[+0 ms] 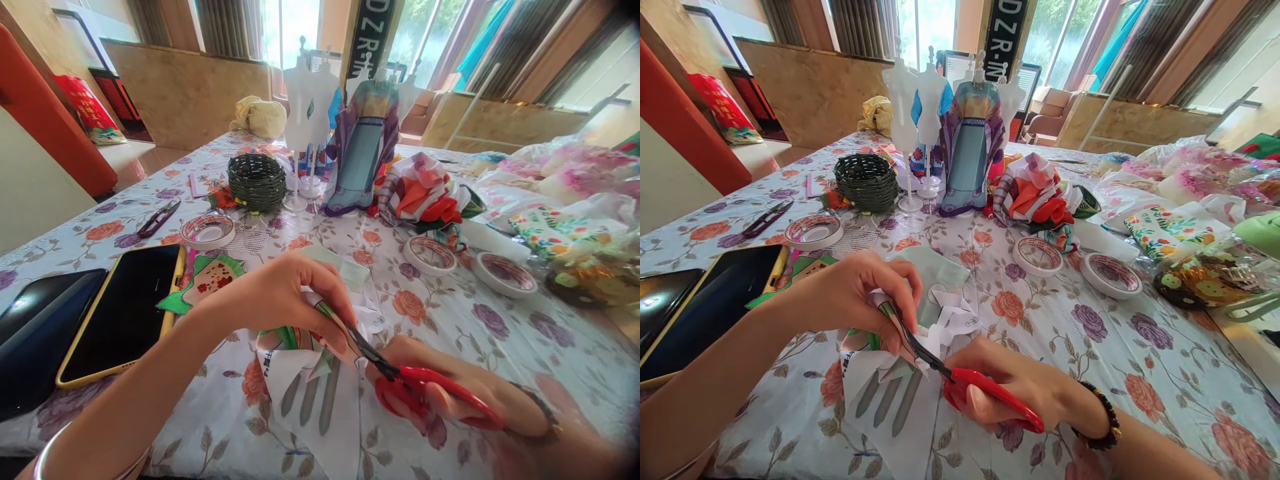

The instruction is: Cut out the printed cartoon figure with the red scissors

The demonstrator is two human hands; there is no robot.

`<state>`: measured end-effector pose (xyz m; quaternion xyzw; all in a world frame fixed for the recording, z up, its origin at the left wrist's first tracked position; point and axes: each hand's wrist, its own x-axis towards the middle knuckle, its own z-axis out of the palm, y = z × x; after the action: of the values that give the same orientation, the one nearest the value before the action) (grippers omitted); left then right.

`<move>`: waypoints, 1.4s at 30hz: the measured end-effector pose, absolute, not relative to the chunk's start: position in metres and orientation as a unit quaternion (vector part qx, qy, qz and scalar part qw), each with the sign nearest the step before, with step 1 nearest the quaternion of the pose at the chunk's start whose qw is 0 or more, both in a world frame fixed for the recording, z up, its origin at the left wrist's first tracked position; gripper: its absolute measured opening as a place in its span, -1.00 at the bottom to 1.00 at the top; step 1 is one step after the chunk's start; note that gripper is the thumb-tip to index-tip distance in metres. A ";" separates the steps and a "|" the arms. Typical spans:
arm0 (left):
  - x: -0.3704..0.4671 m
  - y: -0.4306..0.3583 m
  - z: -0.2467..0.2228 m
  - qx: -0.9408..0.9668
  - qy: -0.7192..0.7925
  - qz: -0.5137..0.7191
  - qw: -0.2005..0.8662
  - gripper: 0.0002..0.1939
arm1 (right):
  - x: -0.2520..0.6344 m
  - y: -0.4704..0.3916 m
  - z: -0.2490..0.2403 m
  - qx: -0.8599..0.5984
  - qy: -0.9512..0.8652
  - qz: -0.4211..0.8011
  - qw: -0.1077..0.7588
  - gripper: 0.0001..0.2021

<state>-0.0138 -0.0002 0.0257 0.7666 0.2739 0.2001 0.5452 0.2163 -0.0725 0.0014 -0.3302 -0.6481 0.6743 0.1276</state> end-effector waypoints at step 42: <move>-0.011 -0.007 0.027 0.754 0.301 0.243 0.531 -0.88 | 0.218 -0.074 -0.017 -0.294 -0.701 0.626 0.175 -0.40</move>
<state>-0.0107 -0.0074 0.0267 0.7541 0.3009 0.2431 0.5307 0.2182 -0.0742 -0.0171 -0.2937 -0.7009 0.6261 0.1746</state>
